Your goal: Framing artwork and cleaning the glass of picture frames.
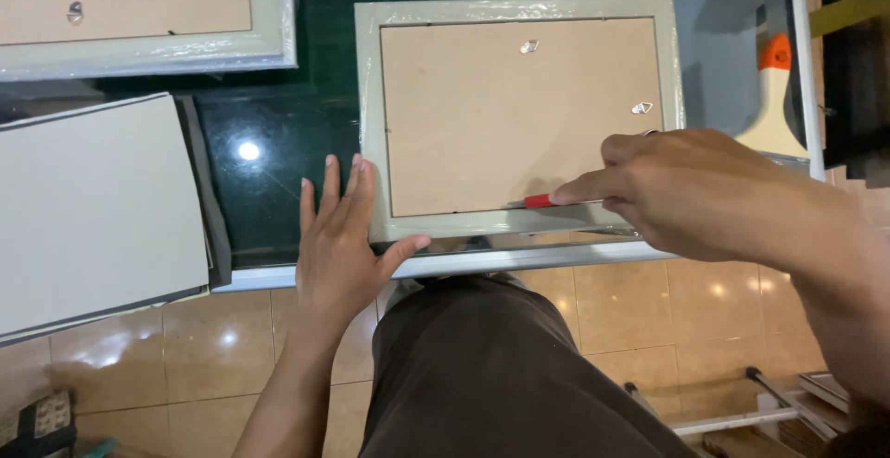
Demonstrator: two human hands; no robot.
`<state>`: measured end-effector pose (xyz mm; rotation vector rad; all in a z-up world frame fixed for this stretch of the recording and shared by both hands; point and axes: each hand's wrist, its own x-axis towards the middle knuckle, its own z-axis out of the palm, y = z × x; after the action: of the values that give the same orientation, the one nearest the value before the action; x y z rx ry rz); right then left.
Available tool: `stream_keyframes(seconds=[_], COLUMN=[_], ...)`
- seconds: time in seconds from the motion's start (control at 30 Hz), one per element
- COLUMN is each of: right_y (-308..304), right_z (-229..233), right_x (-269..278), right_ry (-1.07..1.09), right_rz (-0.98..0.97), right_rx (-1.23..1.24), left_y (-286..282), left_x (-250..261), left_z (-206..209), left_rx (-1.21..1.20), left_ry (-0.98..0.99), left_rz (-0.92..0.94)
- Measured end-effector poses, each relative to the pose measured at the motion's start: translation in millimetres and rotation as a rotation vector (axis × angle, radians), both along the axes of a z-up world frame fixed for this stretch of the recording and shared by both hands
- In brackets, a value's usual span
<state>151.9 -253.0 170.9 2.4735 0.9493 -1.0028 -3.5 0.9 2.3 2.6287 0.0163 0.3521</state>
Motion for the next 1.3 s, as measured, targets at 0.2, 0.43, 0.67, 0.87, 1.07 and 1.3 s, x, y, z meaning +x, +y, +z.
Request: stream_keyframes(seconds=[0.2, 0.43, 0.67, 0.87, 1.07, 1.3], right_y=[-41, -107, -104, -48, 56, 111], right_z=[9, -12, -13, -22, -44, -37], right_x=[11, 30, 33, 46, 82, 112], right_ry=[-0.049, -0.139, -0.128, -0.360, -0.397, -0.318], right_rz=[-0.081, -0.116, -0.128, -0.204, 0.225, 0.251], right_rx=[-0.252, -0.443, -0.446, 0.164, 0.701, 0.662], left_y=[-2, -2, -3, 0, 0, 3], left_x=[2, 2, 3, 0, 0, -1], left_z=[1, -1, -1, -1, 2, 2], left_rx=[0.019, 0.019, 0.013, 0.026, 0.010, -0.005], left_ry=[0.032, 0.047, 0.040, 0.024, 0.005, -0.019], left_rz=[0.010, 0.021, 0.036, 0.035, 0.030, 0.018])
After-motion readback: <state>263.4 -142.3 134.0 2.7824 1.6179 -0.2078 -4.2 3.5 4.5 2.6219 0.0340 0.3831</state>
